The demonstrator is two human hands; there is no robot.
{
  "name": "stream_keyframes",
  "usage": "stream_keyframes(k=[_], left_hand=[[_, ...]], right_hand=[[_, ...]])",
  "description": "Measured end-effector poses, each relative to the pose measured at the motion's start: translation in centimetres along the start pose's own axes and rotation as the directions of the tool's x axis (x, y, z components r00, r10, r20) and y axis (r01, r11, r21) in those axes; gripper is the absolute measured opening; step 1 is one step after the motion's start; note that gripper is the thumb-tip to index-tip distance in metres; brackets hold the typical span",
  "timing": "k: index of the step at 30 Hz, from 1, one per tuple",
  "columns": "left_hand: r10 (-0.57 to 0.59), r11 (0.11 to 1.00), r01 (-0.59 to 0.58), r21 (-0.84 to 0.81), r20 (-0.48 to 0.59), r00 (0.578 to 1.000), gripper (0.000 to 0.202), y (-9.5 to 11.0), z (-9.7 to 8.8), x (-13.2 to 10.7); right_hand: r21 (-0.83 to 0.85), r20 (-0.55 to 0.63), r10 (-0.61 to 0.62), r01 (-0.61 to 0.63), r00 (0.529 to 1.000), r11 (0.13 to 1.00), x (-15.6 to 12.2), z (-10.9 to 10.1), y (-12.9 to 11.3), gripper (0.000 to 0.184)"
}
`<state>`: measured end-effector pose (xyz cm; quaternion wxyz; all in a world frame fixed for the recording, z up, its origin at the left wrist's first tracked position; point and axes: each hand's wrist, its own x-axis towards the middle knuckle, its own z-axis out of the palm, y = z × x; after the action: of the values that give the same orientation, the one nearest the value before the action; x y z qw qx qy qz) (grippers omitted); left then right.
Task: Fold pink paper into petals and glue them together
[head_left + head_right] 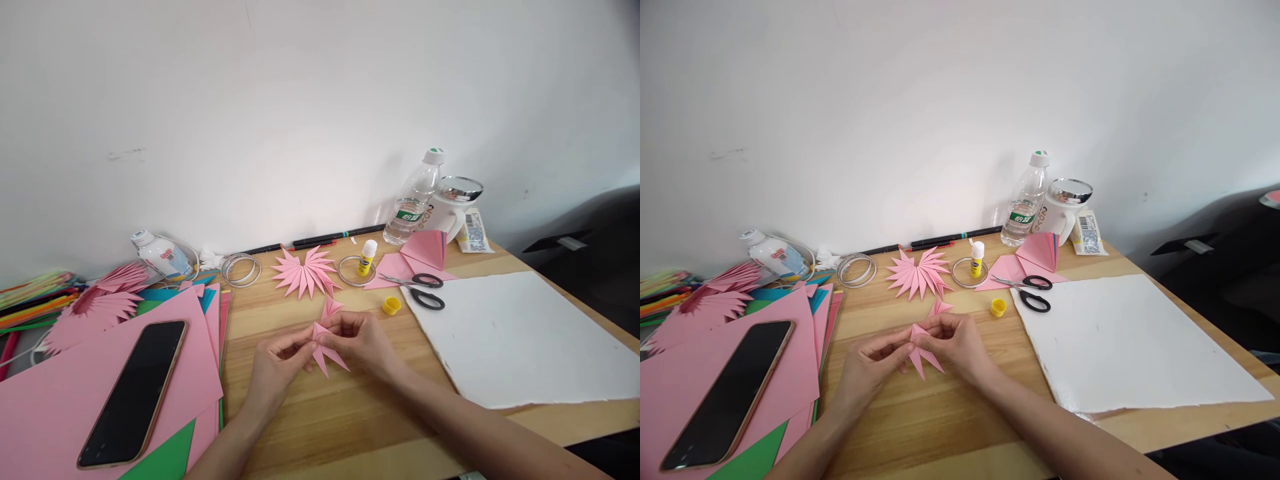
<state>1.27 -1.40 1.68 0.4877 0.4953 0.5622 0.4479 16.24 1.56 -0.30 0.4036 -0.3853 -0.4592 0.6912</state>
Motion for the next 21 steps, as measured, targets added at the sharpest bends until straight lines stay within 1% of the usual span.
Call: stream_keyframes(k=[4,10,14,16,19,21], left_hand=[[0.002,1.0,-0.002,-0.014,0.014,1.0,0.018,0.08,-0.01,-0.02],[-0.033,0.998,0.035,-0.047,0.05,0.998,0.021,-0.04,0.11,-0.17],[-0.05,0.996,0.056,-0.069,0.085,0.995,0.025,0.07,0.25,-0.26],[-0.047,0.996,0.053,-0.075,0.073,0.996,0.029,0.18,0.22,-0.22],[-0.065,0.992,0.071,-0.101,0.062,0.996,0.037,0.15,0.1,-0.11],[-0.079,0.99,0.089,-0.106,0.097,0.992,0.036,-0.01,0.06,-0.07]], right_hand=[[0.011,0.023,0.008,-0.009,1.0,1.0,-0.04,-0.09,-0.03,0.032],[0.032,0.026,0.036,-0.037,0.999,0.999,-0.16,-0.24,-0.11,0.033],[0.059,0.005,0.047,-0.047,0.999,0.997,-0.18,-0.24,-0.37,0.032],[0.093,-0.016,0.056,-0.054,0.998,0.994,-0.12,-0.12,-0.54,0.032],[0.124,-0.033,0.041,-0.037,0.999,0.992,0.04,0.04,-0.65,0.033],[0.114,-0.023,0.017,-0.015,1.0,0.993,0.16,0.06,-0.58,0.033]])
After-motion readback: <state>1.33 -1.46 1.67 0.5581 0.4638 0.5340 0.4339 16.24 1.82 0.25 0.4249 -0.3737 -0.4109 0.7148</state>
